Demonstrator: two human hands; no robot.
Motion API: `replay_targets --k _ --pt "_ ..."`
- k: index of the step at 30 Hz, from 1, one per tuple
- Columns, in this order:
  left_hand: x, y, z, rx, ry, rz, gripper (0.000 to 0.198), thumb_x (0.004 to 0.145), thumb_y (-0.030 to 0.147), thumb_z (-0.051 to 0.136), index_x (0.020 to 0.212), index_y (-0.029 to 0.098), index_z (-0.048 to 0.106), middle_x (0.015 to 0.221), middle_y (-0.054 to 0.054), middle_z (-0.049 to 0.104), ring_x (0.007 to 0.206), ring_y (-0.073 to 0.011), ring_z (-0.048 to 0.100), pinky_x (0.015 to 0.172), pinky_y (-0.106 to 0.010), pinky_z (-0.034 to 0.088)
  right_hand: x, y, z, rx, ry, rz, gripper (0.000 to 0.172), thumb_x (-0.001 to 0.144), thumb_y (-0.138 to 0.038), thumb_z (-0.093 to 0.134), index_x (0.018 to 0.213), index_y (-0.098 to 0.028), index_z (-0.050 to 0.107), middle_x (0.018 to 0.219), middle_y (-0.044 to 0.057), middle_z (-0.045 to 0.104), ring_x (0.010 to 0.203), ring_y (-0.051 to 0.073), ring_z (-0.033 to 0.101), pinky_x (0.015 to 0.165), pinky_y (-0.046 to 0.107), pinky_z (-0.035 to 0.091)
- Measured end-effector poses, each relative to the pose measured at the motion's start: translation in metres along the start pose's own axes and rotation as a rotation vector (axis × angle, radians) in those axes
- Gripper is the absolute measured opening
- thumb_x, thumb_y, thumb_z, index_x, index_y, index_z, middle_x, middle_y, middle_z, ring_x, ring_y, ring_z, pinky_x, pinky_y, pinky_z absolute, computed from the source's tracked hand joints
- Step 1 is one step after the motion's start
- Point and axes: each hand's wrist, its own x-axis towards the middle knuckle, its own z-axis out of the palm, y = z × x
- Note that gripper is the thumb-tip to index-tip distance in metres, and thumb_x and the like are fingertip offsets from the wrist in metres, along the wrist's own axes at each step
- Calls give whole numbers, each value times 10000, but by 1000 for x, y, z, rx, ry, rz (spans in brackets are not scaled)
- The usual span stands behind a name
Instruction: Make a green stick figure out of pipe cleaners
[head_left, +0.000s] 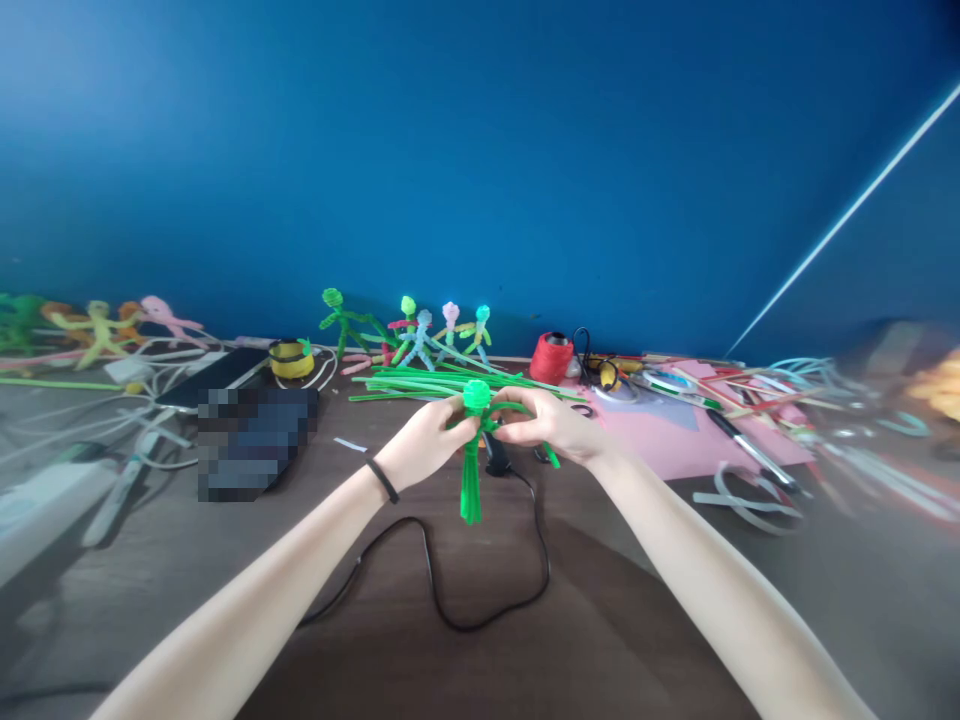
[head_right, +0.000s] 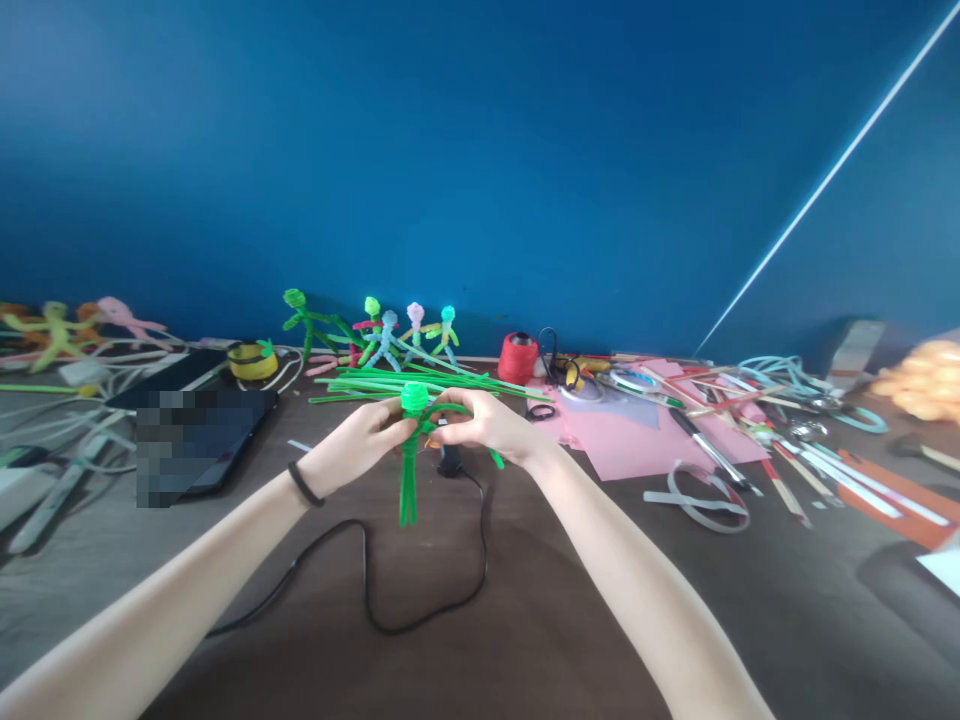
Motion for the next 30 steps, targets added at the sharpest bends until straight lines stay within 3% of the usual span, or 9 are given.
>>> replay_targets --k 7,12,21,30 --pt "0 3 -2 -79 -34 -39 322 746 341 420 933 116 556 787 -41 616 679 -163 565 589 -250 455 1 0 -1 -155 73 -57 225 643 -220 630 825 -158 514 793 0 561 727 112 555 663 244 436" --pt "-1 4 0 67 7 -62 265 727 314 425 807 117 583 700 -28 603 602 -149 543 549 -242 431 0 -3 4 -280 101 -136 191 652 -169 588 830 -152 522 828 11 578 830 145 563 779 290 429" --pt "-1 3 4 -48 23 -116 212 696 249 415 764 111 561 631 5 560 536 -106 473 516 -226 388 -7 -7 20 -570 233 -284 108 679 -98 446 723 -161 520 694 3 570 647 126 554 601 235 433" --pt "0 1 -1 -216 124 -95 126 695 258 456 710 136 482 592 40 492 527 -81 454 502 -202 379 -10 -8 31 -568 218 -323 134 749 -263 494 815 -164 556 774 31 581 713 141 545 628 248 437"
